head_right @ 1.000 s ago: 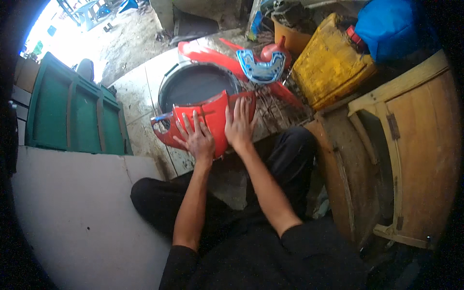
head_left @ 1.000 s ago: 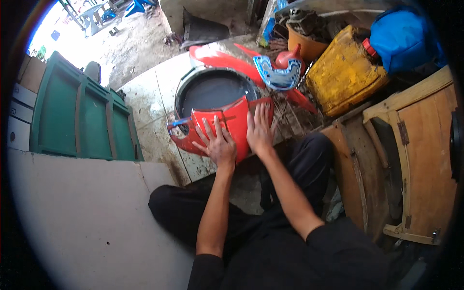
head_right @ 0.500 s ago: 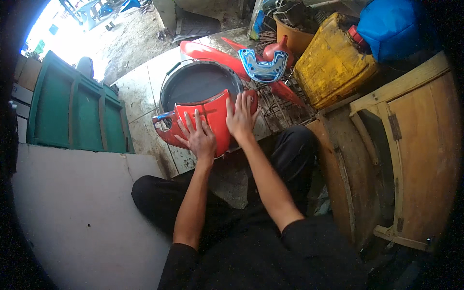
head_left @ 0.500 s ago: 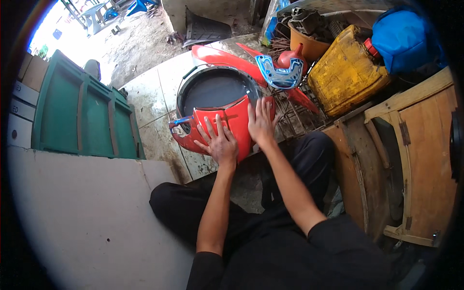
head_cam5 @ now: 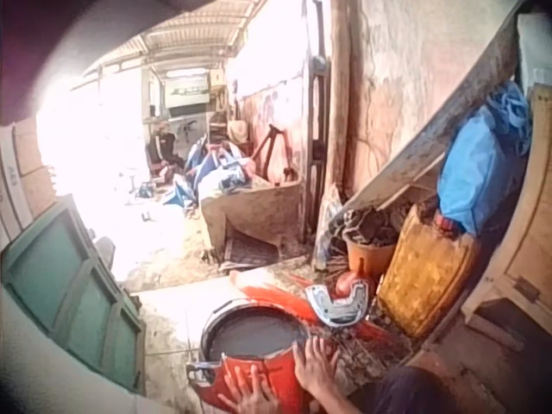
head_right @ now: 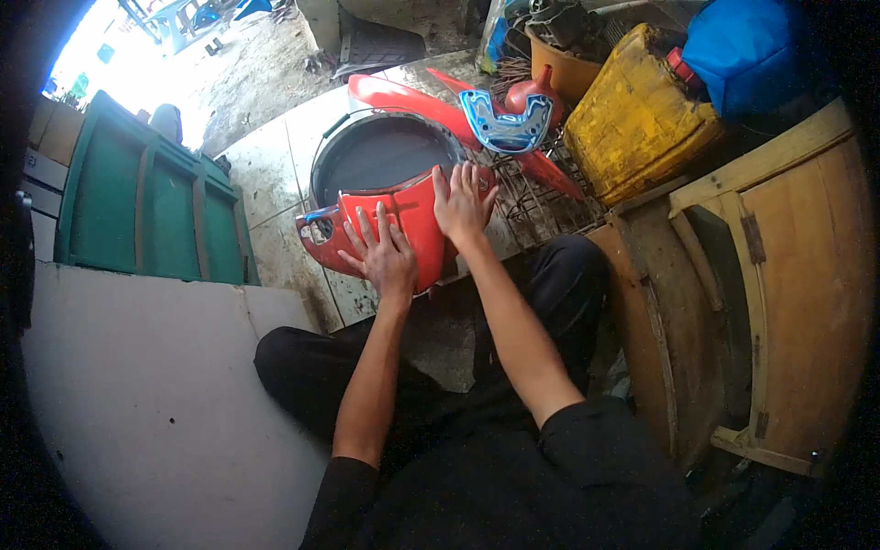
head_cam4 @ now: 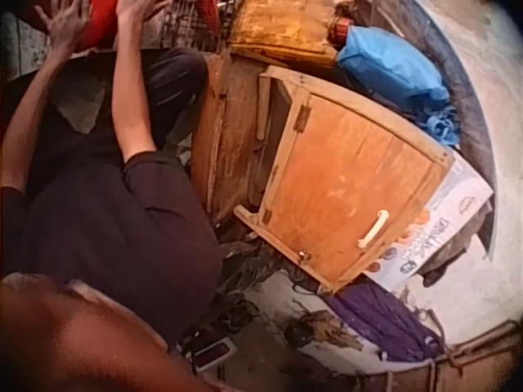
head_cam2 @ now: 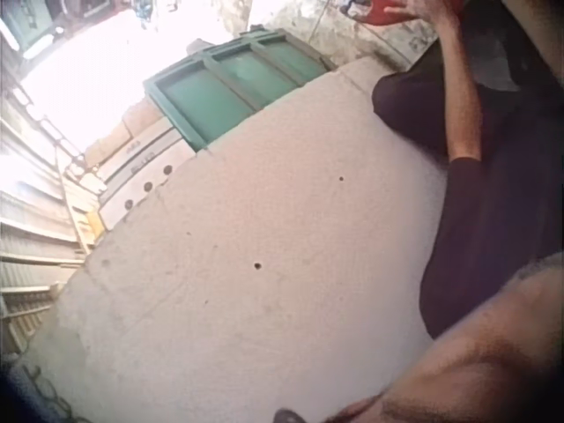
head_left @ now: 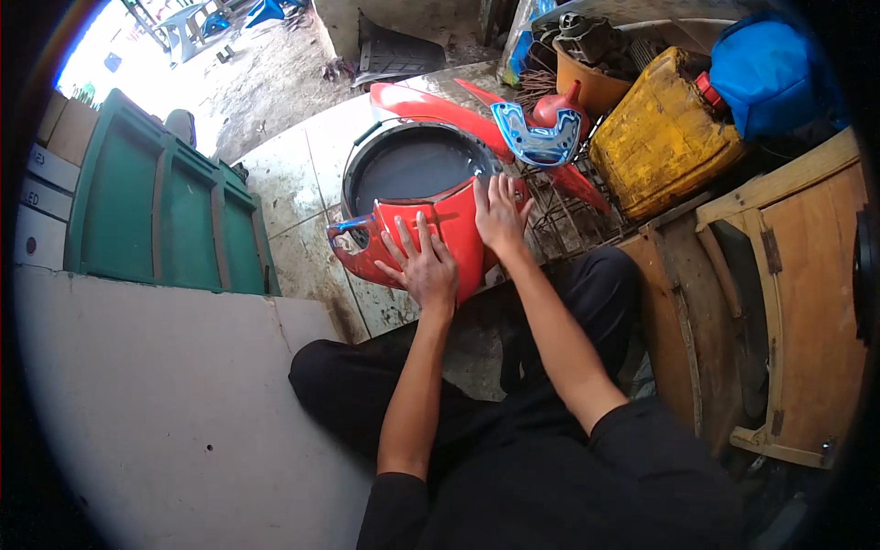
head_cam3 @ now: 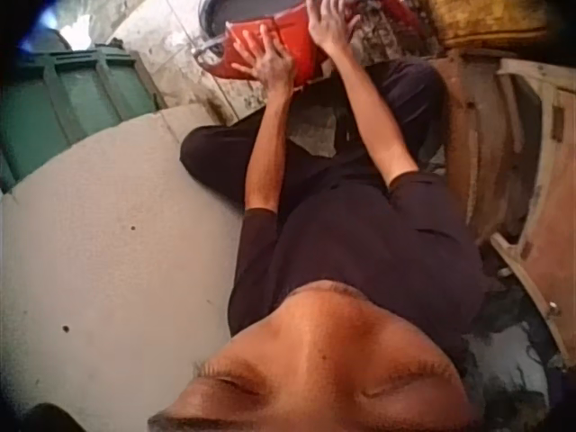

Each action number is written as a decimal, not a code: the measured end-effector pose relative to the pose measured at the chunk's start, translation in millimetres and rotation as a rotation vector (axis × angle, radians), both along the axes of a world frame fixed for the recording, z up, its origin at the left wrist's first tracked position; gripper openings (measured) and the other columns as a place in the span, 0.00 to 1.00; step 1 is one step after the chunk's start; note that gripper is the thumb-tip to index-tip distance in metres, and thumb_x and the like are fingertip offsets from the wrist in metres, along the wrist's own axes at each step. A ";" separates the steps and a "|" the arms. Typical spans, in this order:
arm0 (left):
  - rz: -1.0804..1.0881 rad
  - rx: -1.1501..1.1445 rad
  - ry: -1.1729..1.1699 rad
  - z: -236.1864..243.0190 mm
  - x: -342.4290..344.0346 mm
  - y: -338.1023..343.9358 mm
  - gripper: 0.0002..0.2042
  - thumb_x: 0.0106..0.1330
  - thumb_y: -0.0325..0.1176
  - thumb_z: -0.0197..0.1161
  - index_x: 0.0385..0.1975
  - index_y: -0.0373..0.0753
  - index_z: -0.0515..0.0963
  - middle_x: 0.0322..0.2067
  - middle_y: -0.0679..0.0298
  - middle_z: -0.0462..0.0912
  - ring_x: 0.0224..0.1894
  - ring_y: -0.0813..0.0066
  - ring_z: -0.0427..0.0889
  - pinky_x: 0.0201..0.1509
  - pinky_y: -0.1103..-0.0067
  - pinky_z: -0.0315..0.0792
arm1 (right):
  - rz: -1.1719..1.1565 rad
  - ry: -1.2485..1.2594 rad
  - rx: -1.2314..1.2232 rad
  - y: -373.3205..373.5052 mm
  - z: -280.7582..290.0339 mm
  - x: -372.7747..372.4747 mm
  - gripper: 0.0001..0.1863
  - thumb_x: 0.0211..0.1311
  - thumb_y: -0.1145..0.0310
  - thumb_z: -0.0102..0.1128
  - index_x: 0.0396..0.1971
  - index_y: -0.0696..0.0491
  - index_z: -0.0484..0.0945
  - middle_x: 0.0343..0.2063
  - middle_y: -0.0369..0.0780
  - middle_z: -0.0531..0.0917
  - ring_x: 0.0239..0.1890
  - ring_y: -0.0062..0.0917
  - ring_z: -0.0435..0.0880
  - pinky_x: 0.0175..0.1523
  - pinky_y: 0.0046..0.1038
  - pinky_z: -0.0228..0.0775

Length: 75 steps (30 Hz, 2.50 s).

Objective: The person rubs a red motorcycle fairing with a sanding block by hand to smooth the surface.

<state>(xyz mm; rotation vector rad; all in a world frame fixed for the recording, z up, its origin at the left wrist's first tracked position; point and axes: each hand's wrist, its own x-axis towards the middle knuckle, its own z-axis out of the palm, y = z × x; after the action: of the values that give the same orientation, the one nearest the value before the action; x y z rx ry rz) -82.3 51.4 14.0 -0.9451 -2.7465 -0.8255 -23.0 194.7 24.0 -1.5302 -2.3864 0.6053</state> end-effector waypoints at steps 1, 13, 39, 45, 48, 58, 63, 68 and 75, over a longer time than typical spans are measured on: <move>0.005 -0.005 0.001 -1.9 -1.1 -3.1 0.24 0.73 0.45 0.48 0.69 0.53 0.68 0.74 0.58 0.57 0.77 0.45 0.47 0.71 0.35 0.35 | 0.016 0.020 0.012 -8.5 -4.9 1.2 0.42 0.75 0.39 0.33 0.72 0.61 0.56 0.74 0.50 0.55 0.78 0.40 0.49 0.75 0.62 0.28; 0.006 -0.015 -0.007 -1.5 -3.0 -1.7 0.24 0.74 0.44 0.47 0.70 0.54 0.66 0.75 0.58 0.54 0.78 0.47 0.45 0.71 0.35 0.33 | -0.050 0.073 0.016 -18.7 2.8 -0.7 0.41 0.75 0.40 0.32 0.72 0.61 0.55 0.75 0.50 0.54 0.78 0.39 0.47 0.74 0.62 0.29; 0.026 -0.021 0.039 -4.0 -9.3 -4.4 0.24 0.73 0.44 0.49 0.69 0.53 0.68 0.74 0.58 0.56 0.77 0.46 0.47 0.71 0.35 0.37 | -0.134 0.187 -0.008 -86.0 -17.7 22.5 0.39 0.76 0.44 0.34 0.74 0.59 0.49 0.76 0.51 0.47 0.79 0.41 0.44 0.76 0.59 0.31; 0.010 -0.027 0.023 -2.1 -4.8 -1.4 0.25 0.73 0.44 0.49 0.70 0.52 0.67 0.75 0.58 0.54 0.77 0.46 0.47 0.71 0.34 0.38 | -0.133 0.185 0.137 -45.6 -29.0 13.6 0.42 0.76 0.44 0.36 0.73 0.65 0.49 0.75 0.55 0.48 0.78 0.43 0.43 0.77 0.53 0.34; 0.028 -0.025 0.041 -4.2 -12.0 -9.0 0.25 0.73 0.44 0.49 0.70 0.53 0.67 0.75 0.58 0.54 0.77 0.46 0.47 0.70 0.34 0.38 | -0.064 0.204 -0.009 -106.1 -27.7 25.6 0.42 0.75 0.44 0.36 0.73 0.65 0.47 0.75 0.56 0.48 0.78 0.45 0.43 0.75 0.60 0.34; 0.012 -0.013 0.039 -3.7 -2.9 -0.5 0.24 0.73 0.43 0.49 0.70 0.53 0.68 0.75 0.58 0.55 0.77 0.45 0.48 0.71 0.35 0.37 | -0.198 0.223 -0.075 -28.9 -16.8 16.0 0.36 0.77 0.46 0.32 0.75 0.55 0.49 0.76 0.50 0.46 0.79 0.43 0.40 0.73 0.66 0.34; 0.037 -0.027 0.050 -8.5 -17.1 -13.6 0.24 0.73 0.43 0.49 0.70 0.53 0.67 0.75 0.58 0.55 0.77 0.45 0.47 0.71 0.35 0.37 | -0.122 0.188 -0.131 -107.3 -27.5 15.1 0.37 0.77 0.46 0.30 0.76 0.54 0.47 0.76 0.51 0.45 0.79 0.44 0.40 0.73 0.65 0.36; 0.020 -0.011 0.029 -0.9 -9.6 -8.0 0.24 0.73 0.43 0.48 0.70 0.53 0.67 0.75 0.58 0.54 0.77 0.46 0.47 0.71 0.35 0.37 | -0.250 0.256 -0.064 -51.7 -28.5 3.9 0.36 0.77 0.47 0.32 0.75 0.56 0.47 0.76 0.52 0.46 0.78 0.46 0.43 0.73 0.64 0.38; 0.054 -0.059 0.040 -5.0 -19.6 -18.0 0.24 0.73 0.44 0.48 0.70 0.54 0.67 0.75 0.58 0.54 0.77 0.46 0.47 0.71 0.35 0.36 | -0.094 0.237 0.016 -70.7 -43.9 4.0 0.36 0.77 0.50 0.33 0.74 0.61 0.48 0.74 0.56 0.50 0.77 0.50 0.45 0.75 0.56 0.43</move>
<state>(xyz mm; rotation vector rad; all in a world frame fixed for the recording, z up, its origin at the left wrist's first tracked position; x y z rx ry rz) -101.9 33.4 9.0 -0.8827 -2.7632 -0.7123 -19.0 124.0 -20.0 -1.4656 -2.1267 0.7024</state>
